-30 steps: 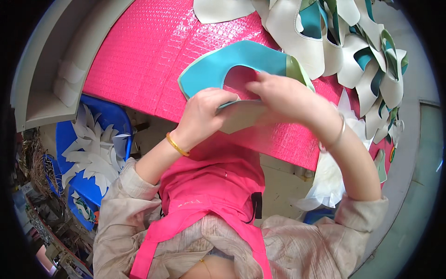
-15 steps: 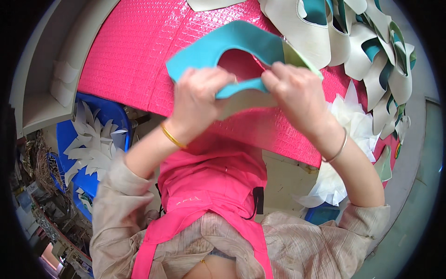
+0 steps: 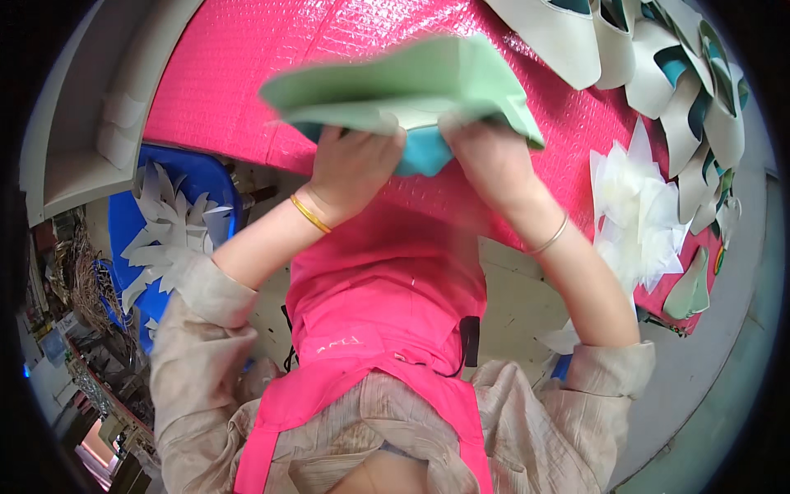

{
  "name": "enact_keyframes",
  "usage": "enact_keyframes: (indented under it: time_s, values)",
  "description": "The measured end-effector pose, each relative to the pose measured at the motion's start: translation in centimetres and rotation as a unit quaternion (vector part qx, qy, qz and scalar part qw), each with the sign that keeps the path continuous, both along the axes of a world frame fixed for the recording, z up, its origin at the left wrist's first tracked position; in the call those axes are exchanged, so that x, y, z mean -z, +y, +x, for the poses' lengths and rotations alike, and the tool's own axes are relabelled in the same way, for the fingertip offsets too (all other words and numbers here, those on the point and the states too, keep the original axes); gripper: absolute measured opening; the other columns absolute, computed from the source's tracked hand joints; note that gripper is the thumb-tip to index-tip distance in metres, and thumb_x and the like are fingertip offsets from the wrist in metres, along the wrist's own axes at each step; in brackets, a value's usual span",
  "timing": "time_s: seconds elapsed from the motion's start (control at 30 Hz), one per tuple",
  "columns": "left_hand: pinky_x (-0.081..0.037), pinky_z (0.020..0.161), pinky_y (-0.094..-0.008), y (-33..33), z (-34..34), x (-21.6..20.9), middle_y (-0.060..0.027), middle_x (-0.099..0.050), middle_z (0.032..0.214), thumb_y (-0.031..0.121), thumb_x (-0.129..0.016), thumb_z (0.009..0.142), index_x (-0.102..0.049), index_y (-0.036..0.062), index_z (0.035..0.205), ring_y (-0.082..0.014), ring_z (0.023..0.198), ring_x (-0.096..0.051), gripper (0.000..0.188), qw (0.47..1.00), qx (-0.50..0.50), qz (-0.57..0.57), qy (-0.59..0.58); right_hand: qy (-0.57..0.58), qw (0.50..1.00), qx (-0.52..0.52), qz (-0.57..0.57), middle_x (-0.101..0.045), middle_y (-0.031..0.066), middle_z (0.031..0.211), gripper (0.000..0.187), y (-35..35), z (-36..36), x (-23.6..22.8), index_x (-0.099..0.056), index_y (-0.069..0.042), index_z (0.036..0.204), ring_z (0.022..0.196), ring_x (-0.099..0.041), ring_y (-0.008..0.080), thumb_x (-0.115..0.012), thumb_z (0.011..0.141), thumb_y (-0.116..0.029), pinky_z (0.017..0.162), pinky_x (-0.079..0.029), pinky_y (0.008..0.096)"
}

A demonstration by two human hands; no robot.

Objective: The person assembles shoe components by hand, fitting a green insole into a white shoe upper and pressing the edges to secure them. They handle multiple shoe parts, including white uppers and green insoles, and organize them on a pink textured work surface. The person also sorts white foam pieces from a blue bin and places them into a white storage compartment.

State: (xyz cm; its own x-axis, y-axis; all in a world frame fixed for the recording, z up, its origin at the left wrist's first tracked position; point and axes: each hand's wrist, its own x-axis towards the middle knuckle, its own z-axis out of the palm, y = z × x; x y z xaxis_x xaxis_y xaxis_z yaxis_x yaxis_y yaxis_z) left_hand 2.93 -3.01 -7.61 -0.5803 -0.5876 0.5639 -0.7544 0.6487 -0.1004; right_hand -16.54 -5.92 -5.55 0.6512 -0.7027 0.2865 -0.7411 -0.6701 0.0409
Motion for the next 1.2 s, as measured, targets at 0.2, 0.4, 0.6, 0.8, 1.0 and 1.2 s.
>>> enact_keyframes:
  time_s: [0.2, 0.4, 0.6, 0.8, 1.0, 1.2]
  values:
    - [-0.033, 0.073, -0.0347, 0.3, -1.0, -0.6, 0.0017, -0.056, 0.078, 0.019, -0.071, 0.061, -0.060, 0.0117, 0.073, -0.0181, 0.078, -0.051, 0.018, 0.970, -0.147, 0.145, 0.128, 0.064, 0.974, -0.031, 0.213, -0.061, 0.0181, 0.072, 0.012, -4.2, 1.4, -3.5, -0.065, -0.004, 0.076, 0.066, -0.061, 0.0333, -0.057, 0.068, 0.000, 0.060, -0.049, 0.0392]
    - [-0.033, 0.072, -0.0350, -1.2, -2.0, -0.6, -0.0023, -0.061, 0.074, 0.026, -0.068, 0.069, -0.068, 0.0107, 0.078, -0.0211, 0.077, -0.051, 0.017, 0.927, -0.202, 0.214, 0.232, 0.088, 0.922, -0.003, 0.377, -0.061, 0.0168, 0.068, 0.018, -7.6, 2.6, -5.0, -0.067, -0.002, 0.083, 0.062, -0.060, 0.0291, -0.068, 0.069, -0.013, 0.060, -0.046, 0.0357]
    - [-0.034, 0.072, -0.0374, -2.1, -2.1, -1.0, -0.0086, -0.062, 0.073, 0.032, -0.064, 0.071, -0.069, 0.0100, 0.080, -0.0236, 0.080, -0.052, 0.024, 0.894, -0.260, 0.318, 0.182, 0.116, 0.914, 0.031, 0.388, -0.060, 0.0178, 0.064, 0.028, -8.4, 3.2, -4.3, -0.065, 0.001, 0.077, 0.060, -0.059, 0.0291, -0.074, 0.064, -0.022, 0.058, -0.046, 0.0356]
    - [-0.037, 0.072, -0.0404, -2.8, -1.7, -1.2, -0.0122, -0.062, 0.074, 0.034, -0.064, 0.070, -0.070, 0.0105, 0.082, -0.0269, 0.083, -0.056, 0.027, 0.886, -0.256, 0.347, 0.170, 0.144, 0.928, 0.005, 0.345, -0.060, 0.0175, 0.066, 0.028, -8.2, 3.2, -4.2, -0.064, 0.002, 0.074, 0.064, -0.060, 0.0299, -0.074, 0.064, -0.023, 0.060, -0.047, 0.0372]
    - [-0.040, 0.069, -0.0425, -3.1, -1.7, -1.9, -0.0163, -0.062, 0.073, 0.033, -0.065, 0.069, -0.068, 0.0060, 0.080, -0.0308, 0.076, -0.059, 0.029, 0.893, -0.246, 0.355, 0.127, 0.172, 0.945, -0.021, 0.279, -0.061, 0.0180, 0.070, 0.026, -7.8, 3.6, -3.7, -0.064, 0.001, 0.075, 0.068, -0.061, 0.0317, -0.072, 0.066, -0.022, 0.064, -0.050, 0.0389]
    - [-0.040, 0.076, -0.0451, -1.3, -1.4, -3.1, -0.0131, -0.057, 0.097, 0.016, -0.066, 0.069, -0.064, 0.0064, 0.085, -0.0285, 0.085, -0.054, 0.019, 0.971, -0.192, 0.102, 0.104, 0.171, 0.963, -0.028, 0.206, -0.061, 0.0175, 0.068, 0.024, -7.3, 3.2, -2.8, -0.064, 0.001, 0.071, 0.065, -0.061, 0.0319, -0.072, 0.064, -0.021, 0.061, -0.051, 0.0387]
